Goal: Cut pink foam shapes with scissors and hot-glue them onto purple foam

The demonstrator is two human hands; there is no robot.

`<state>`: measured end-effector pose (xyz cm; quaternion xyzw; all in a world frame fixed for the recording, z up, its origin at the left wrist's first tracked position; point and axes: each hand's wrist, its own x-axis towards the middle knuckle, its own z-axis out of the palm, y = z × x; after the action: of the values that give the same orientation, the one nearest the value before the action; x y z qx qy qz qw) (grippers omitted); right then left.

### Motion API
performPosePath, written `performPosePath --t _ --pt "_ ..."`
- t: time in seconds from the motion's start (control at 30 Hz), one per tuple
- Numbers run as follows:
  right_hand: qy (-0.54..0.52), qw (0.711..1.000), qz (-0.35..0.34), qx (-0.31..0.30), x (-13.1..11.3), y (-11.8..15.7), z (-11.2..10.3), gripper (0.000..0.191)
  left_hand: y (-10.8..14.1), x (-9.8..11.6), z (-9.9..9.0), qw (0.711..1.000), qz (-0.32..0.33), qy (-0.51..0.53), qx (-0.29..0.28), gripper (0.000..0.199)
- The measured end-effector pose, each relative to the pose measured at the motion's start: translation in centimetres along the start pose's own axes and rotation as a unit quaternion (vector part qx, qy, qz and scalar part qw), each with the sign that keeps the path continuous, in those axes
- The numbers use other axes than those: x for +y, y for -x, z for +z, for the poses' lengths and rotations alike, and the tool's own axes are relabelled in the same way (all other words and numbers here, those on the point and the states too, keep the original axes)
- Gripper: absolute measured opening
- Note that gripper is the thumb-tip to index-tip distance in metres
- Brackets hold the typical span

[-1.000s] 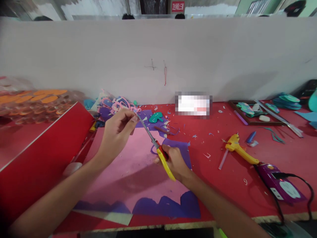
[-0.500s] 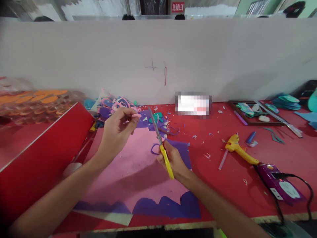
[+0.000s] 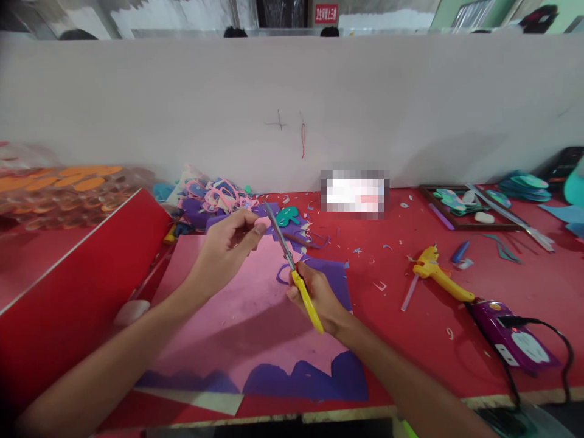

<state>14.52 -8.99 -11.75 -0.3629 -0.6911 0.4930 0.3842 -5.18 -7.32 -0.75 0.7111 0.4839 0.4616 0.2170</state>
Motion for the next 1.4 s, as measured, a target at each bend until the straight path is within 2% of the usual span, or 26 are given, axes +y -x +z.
performPosePath --t 0.3,0.43,0.67,0.83,1.4 --pt "0.046 0.999 -0.016 -0.01 -0.26 -0.33 -0.08 0.069 0.14 -0.18 0.07 1.0 -0.012 -0.005 0.01 0.037" --pt "0.036 0.999 -0.004 -0.011 -0.21 -0.25 -0.07 0.068 0.21 -0.28 0.24 1.0 -0.011 -0.01 -0.005 0.032" --pt "0.023 1.0 -0.005 0.0 -0.04 -0.08 -0.01 0.065 0.58 -0.51 0.74 0.999 -0.012 -0.036 -0.038 0.041" --pt "0.04 0.999 -0.008 0.004 -0.06 -0.19 -0.17 0.062 0.62 -0.5 0.83 0.998 -0.016 -0.04 -0.041 0.04" --pt "0.086 0.996 0.009 0.018 0.41 -0.42 -0.45 0.038 0.38 -0.13 0.5 0.999 -0.024 -0.013 -0.02 0.034"
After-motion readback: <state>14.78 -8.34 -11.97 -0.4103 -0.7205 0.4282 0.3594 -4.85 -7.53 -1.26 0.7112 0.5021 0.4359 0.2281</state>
